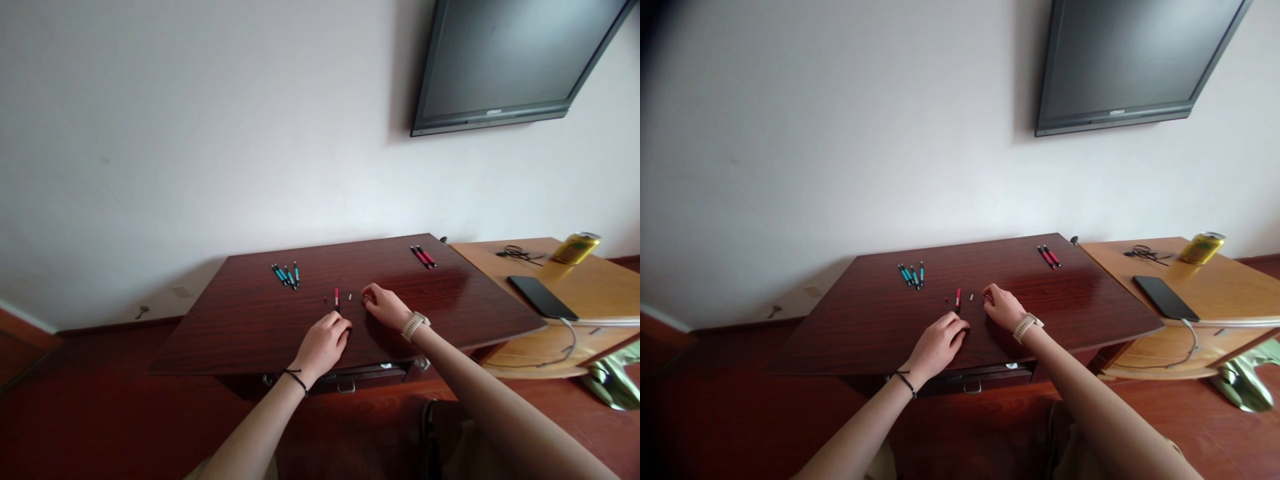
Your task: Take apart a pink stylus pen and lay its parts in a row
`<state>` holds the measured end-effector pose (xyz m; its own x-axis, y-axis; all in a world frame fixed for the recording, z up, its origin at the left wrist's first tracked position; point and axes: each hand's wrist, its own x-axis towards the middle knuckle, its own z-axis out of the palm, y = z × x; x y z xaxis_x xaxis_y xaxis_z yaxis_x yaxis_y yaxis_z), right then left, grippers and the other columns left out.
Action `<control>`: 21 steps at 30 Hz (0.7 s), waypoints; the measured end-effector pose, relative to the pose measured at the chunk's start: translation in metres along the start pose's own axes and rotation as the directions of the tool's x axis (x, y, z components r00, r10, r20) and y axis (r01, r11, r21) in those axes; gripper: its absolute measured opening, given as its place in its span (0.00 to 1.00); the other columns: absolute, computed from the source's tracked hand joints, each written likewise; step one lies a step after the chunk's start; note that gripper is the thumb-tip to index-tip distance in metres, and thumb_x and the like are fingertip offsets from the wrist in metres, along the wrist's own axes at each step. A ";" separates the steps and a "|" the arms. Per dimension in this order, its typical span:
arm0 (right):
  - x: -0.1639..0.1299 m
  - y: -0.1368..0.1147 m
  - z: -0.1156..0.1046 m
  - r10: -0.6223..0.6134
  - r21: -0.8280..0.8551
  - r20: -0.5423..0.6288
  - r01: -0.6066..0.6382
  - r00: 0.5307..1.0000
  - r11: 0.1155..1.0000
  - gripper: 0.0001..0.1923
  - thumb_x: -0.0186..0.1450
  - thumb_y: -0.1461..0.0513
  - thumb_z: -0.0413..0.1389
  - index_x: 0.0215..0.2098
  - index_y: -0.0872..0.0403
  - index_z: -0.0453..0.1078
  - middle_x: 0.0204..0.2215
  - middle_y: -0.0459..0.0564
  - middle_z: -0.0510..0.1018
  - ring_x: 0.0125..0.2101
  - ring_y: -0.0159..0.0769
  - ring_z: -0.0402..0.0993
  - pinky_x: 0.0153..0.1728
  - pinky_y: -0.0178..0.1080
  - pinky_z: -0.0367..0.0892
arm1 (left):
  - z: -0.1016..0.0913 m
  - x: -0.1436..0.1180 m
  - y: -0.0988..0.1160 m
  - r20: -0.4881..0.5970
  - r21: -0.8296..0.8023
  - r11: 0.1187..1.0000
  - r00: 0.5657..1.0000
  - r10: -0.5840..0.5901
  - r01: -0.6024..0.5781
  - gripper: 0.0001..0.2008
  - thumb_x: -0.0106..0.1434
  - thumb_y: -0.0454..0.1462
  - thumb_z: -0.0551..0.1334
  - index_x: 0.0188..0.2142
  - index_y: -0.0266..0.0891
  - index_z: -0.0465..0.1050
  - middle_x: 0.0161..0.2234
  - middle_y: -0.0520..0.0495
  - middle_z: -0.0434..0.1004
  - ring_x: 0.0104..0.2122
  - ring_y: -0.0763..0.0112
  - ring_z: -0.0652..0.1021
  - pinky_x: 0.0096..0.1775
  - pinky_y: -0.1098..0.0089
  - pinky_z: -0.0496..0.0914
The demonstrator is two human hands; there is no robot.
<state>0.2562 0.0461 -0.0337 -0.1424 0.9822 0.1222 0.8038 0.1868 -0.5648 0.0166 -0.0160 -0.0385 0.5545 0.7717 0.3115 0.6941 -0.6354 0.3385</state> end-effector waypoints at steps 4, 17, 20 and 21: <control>-0.010 0.021 -0.010 -0.054 0.130 -0.033 0.058 0.998 0.990 0.08 0.72 0.62 0.56 0.46 0.51 0.76 0.41 0.50 0.86 0.43 0.41 0.83 0.47 0.37 0.70 | -0.003 0.001 0.002 0.001 -0.003 1.000 1.000 -0.010 0.010 0.10 0.76 0.33 0.57 0.49 0.44 0.77 0.45 0.46 0.76 0.44 0.65 0.79 0.50 0.66 0.74; -0.013 0.031 -0.007 -0.033 0.336 -0.066 0.054 0.997 0.940 0.09 0.70 0.55 0.62 0.47 0.48 0.75 0.38 0.45 0.88 0.42 0.40 0.85 0.45 0.37 0.73 | -0.010 0.011 0.001 0.075 0.014 1.000 0.997 -0.007 0.006 0.09 0.75 0.34 0.58 0.48 0.44 0.78 0.44 0.48 0.78 0.43 0.66 0.81 0.47 0.68 0.74; -0.013 0.025 -0.005 -0.003 0.298 -0.084 0.028 0.996 0.954 0.08 0.70 0.56 0.61 0.46 0.47 0.74 0.41 0.45 0.88 0.44 0.40 0.85 0.46 0.38 0.73 | -0.010 0.014 0.000 0.078 0.020 1.000 0.997 0.015 -0.017 0.10 0.75 0.34 0.58 0.48 0.44 0.78 0.43 0.47 0.78 0.42 0.66 0.81 0.47 0.68 0.74; -0.013 0.024 -0.004 0.003 0.285 -0.086 0.021 0.996 0.958 0.07 0.71 0.56 0.61 0.46 0.47 0.74 0.41 0.46 0.87 0.45 0.40 0.85 0.47 0.38 0.73 | -0.010 0.014 0.000 0.076 0.021 0.999 0.997 0.025 -0.027 0.10 0.75 0.34 0.57 0.49 0.44 0.77 0.43 0.47 0.78 0.42 0.67 0.81 0.47 0.68 0.74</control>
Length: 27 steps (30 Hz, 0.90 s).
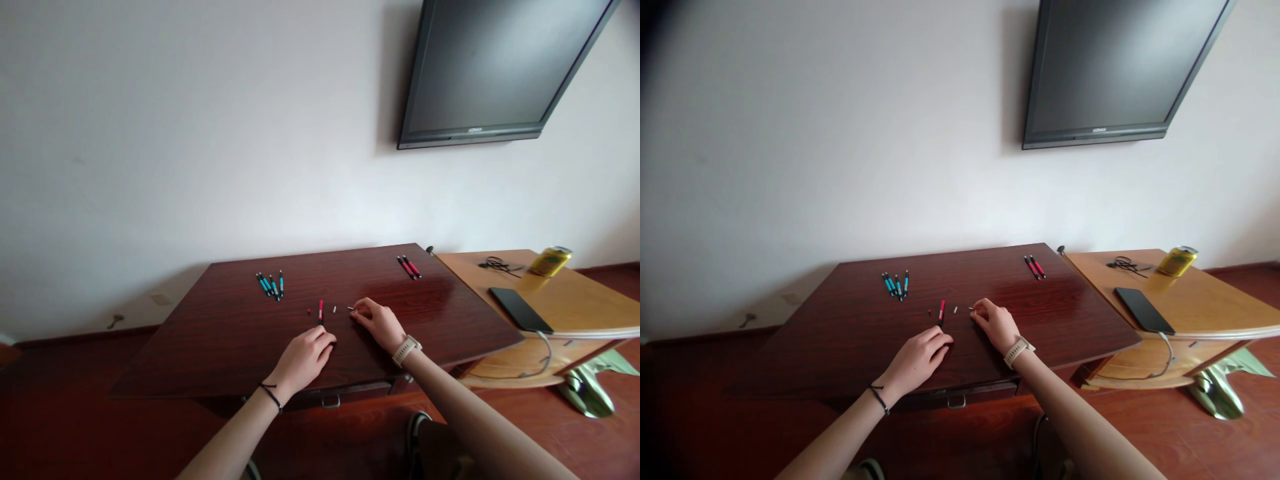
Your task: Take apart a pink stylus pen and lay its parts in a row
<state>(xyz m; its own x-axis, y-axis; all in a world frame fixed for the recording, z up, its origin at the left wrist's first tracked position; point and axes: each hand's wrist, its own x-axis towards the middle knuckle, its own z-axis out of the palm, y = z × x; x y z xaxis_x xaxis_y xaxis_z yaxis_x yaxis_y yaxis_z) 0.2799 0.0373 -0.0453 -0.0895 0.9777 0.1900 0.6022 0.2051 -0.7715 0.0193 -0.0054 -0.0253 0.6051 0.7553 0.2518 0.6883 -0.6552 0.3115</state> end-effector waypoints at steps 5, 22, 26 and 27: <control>-0.002 -0.001 -0.001 -0.022 -0.078 0.003 0.022 1.000 0.997 0.07 0.71 0.57 0.60 0.46 0.48 0.76 0.40 0.47 0.86 0.41 0.40 0.84 0.46 0.39 0.73 | 0.001 -0.004 -0.002 -0.019 0.004 0.999 0.999 0.033 -0.033 0.10 0.76 0.33 0.57 0.48 0.44 0.77 0.43 0.47 0.78 0.43 0.67 0.80 0.47 0.68 0.74; 0.017 0.014 -0.001 -0.203 -0.240 -0.018 0.192 0.979 0.952 0.08 0.72 0.58 0.59 0.45 0.50 0.79 0.54 0.53 0.80 0.54 0.44 0.75 0.60 0.46 0.67 | 0.004 -0.015 0.001 -0.020 0.010 1.000 1.000 0.005 -0.004 0.10 0.76 0.33 0.57 0.49 0.44 0.76 0.43 0.47 0.77 0.44 0.65 0.79 0.49 0.65 0.74; 0.016 0.012 0.008 -0.262 -0.270 -0.005 0.251 0.965 0.930 0.09 0.73 0.57 0.59 0.46 0.50 0.80 0.51 0.53 0.80 0.52 0.44 0.74 0.60 0.44 0.66 | 0.004 -0.015 0.004 -0.015 0.030 1.000 1.000 0.001 0.000 0.10 0.76 0.33 0.57 0.49 0.44 0.76 0.43 0.47 0.77 0.45 0.64 0.79 0.50 0.64 0.74; 0.016 0.012 0.010 -0.261 -0.280 0.000 0.251 0.965 0.927 0.09 0.73 0.57 0.59 0.46 0.50 0.80 0.50 0.53 0.80 0.52 0.44 0.74 0.59 0.44 0.67 | 0.004 -0.015 0.004 -0.014 0.035 0.999 1.000 0.001 0.000 0.10 0.76 0.33 0.57 0.49 0.44 0.77 0.43 0.47 0.77 0.45 0.64 0.79 0.50 0.64 0.74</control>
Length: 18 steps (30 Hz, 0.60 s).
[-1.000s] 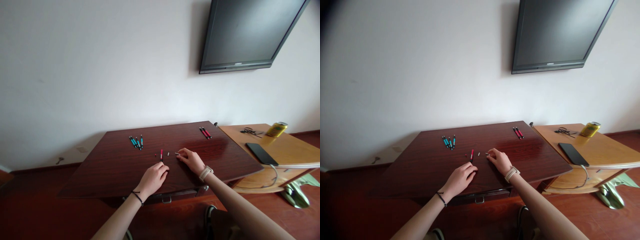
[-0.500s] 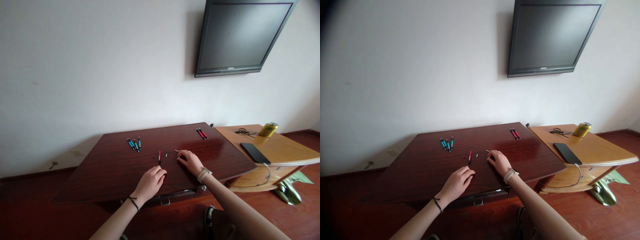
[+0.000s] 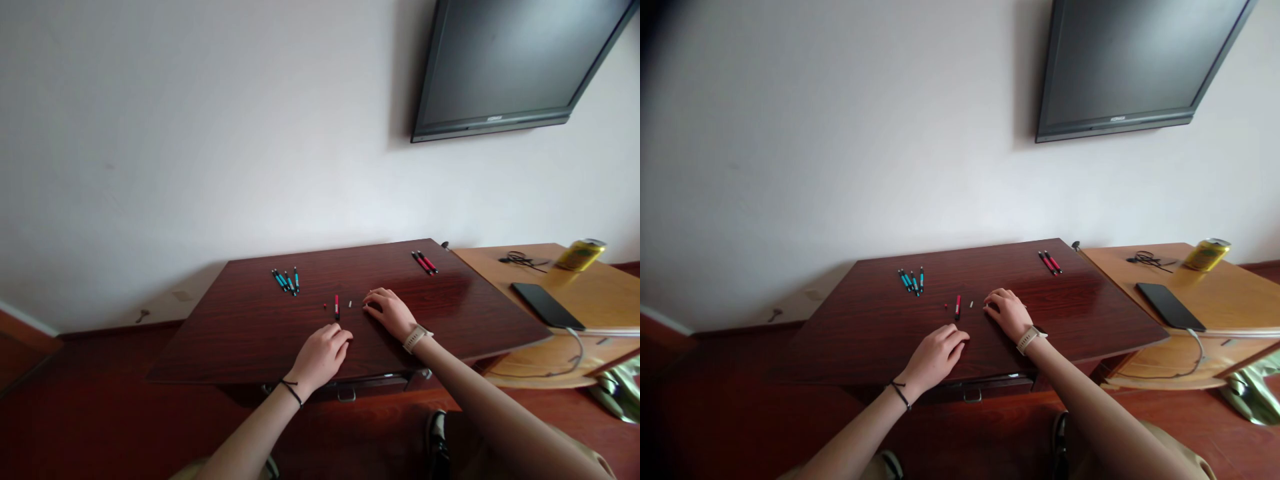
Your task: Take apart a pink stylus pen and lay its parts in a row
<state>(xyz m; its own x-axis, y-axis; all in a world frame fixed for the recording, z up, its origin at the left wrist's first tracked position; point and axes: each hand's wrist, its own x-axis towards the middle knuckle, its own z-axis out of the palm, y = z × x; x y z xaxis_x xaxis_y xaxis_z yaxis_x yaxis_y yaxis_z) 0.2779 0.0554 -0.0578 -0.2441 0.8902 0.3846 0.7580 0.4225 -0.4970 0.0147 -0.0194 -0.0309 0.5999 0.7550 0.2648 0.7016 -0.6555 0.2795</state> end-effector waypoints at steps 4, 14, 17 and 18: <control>-0.004 0.002 0.002 0.033 -0.026 0.026 -0.032 0.999 0.999 0.10 0.73 0.56 0.59 0.47 0.50 0.81 0.48 0.53 0.79 0.51 0.45 0.73 0.59 0.44 0.67 | -0.001 0.000 0.001 -0.007 0.011 1.000 1.000 -0.007 0.007 0.10 0.76 0.33 0.57 0.49 0.44 0.77 0.43 0.47 0.77 0.44 0.64 0.79 0.50 0.65 0.74; -0.007 0.012 0.001 0.057 -0.006 0.013 -0.057 0.998 0.998 0.14 0.70 0.57 0.62 0.52 0.52 0.80 0.48 0.55 0.78 0.51 0.45 0.74 0.60 0.46 0.67 | 0.002 0.002 -0.001 -0.023 0.012 1.000 1.000 -0.018 0.018 0.10 0.75 0.33 0.57 0.49 0.44 0.76 0.43 0.48 0.78 0.43 0.65 0.80 0.48 0.66 0.74; -0.007 0.018 0.000 0.022 0.036 0.026 -0.023 0.999 0.999 0.12 0.69 0.58 0.63 0.49 0.51 0.81 0.47 0.55 0.78 0.50 0.46 0.75 0.58 0.47 0.69 | 0.003 0.002 -0.002 -0.027 0.012 1.000 0.999 -0.018 0.018 0.10 0.76 0.33 0.57 0.49 0.44 0.76 0.43 0.48 0.78 0.43 0.65 0.80 0.47 0.67 0.74; -0.007 0.019 0.000 0.017 0.044 0.022 -0.018 1.000 0.999 0.11 0.69 0.58 0.63 0.48 0.51 0.81 0.46 0.55 0.78 0.49 0.46 0.76 0.57 0.48 0.70 | 0.004 0.002 -0.002 -0.028 0.011 1.000 0.999 -0.015 0.016 0.10 0.75 0.33 0.57 0.49 0.45 0.76 0.43 0.48 0.78 0.43 0.65 0.80 0.47 0.67 0.74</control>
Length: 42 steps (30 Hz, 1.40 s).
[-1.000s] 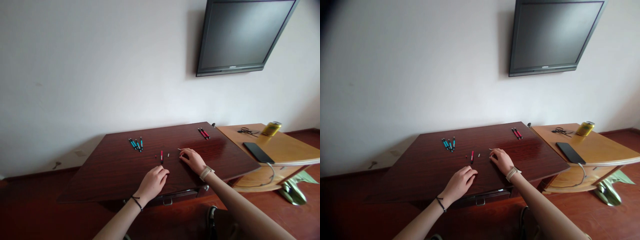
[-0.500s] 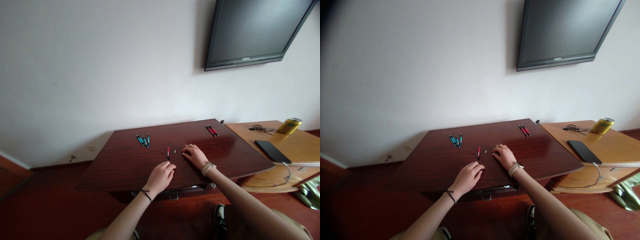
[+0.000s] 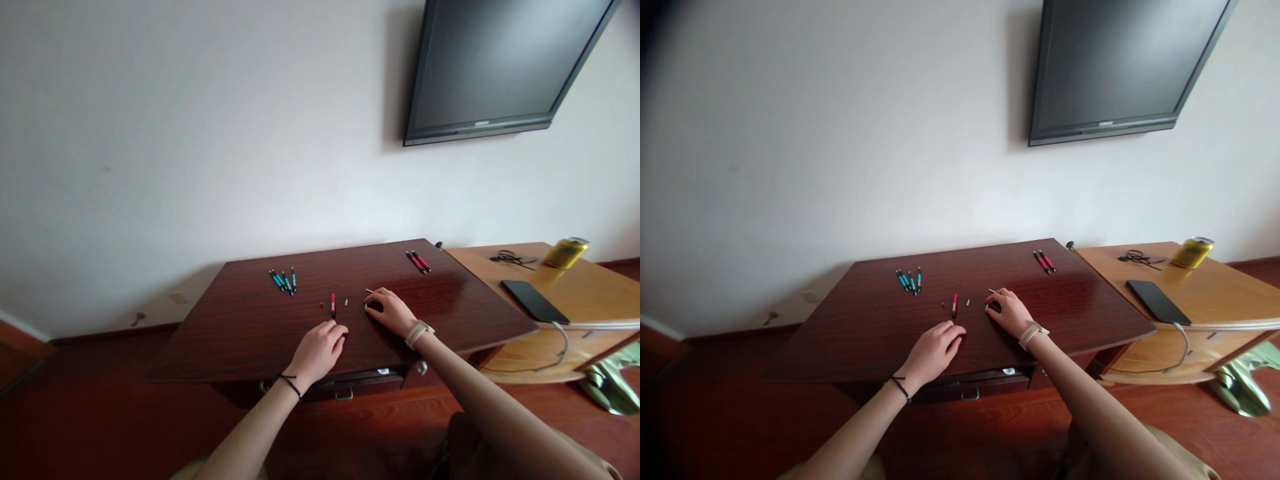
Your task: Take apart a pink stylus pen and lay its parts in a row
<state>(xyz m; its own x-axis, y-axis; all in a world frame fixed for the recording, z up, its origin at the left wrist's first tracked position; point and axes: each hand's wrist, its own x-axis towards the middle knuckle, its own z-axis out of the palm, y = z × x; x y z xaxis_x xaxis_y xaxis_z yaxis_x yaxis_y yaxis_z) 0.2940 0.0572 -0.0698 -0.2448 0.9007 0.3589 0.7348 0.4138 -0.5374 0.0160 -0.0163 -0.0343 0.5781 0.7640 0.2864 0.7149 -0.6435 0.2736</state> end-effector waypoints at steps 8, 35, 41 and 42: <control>0.006 -0.004 0.007 -0.005 -0.031 -0.038 0.004 0.999 1.000 0.06 0.70 0.59 0.62 0.43 0.50 0.80 0.44 0.53 0.78 0.47 0.46 0.75 0.54 0.47 0.70 | 0.000 0.000 -0.001 -0.004 0.000 1.000 1.000 0.009 -0.009 0.10 0.75 0.33 0.57 0.50 0.45 0.76 0.44 0.47 0.79 0.44 0.64 0.80 0.48 0.66 0.74; 0.027 -0.016 0.015 0.099 0.023 -0.012 -0.099 0.995 0.995 0.05 0.67 0.63 0.65 0.42 0.52 0.80 0.42 0.51 0.79 0.39 0.38 0.78 0.47 0.40 0.72 | -0.001 0.001 0.001 0.009 0.009 1.000 1.000 0.001 -0.001 0.11 0.75 0.34 0.57 0.50 0.45 0.76 0.43 0.47 0.79 0.44 0.63 0.80 0.49 0.66 0.75; 0.024 -0.016 0.012 0.090 0.008 0.002 -0.090 0.996 0.996 0.08 0.67 0.62 0.65 0.46 0.52 0.79 0.44 0.51 0.79 0.41 0.38 0.78 0.47 0.39 0.72 | 0.000 0.001 0.001 0.004 0.009 1.000 1.000 -0.001 0.001 0.11 0.75 0.34 0.57 0.50 0.45 0.76 0.43 0.47 0.79 0.44 0.64 0.80 0.49 0.66 0.75; 0.023 -0.016 0.011 0.085 -0.002 0.005 -0.085 0.996 0.996 0.09 0.67 0.63 0.64 0.46 0.52 0.79 0.44 0.51 0.79 0.41 0.38 0.78 0.47 0.39 0.72 | 0.000 0.001 0.000 0.004 0.009 1.000 1.000 0.000 0.000 0.11 0.75 0.34 0.57 0.51 0.45 0.76 0.43 0.47 0.79 0.44 0.64 0.80 0.49 0.66 0.75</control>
<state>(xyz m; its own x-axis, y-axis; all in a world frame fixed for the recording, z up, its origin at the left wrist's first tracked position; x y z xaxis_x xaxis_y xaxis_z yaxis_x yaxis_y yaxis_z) 0.2697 0.0723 -0.0612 -0.1844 0.9334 0.3080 0.7541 0.3353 -0.5647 0.0166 -0.0161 -0.0336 0.5798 0.7641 0.2828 0.7184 -0.6432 0.2649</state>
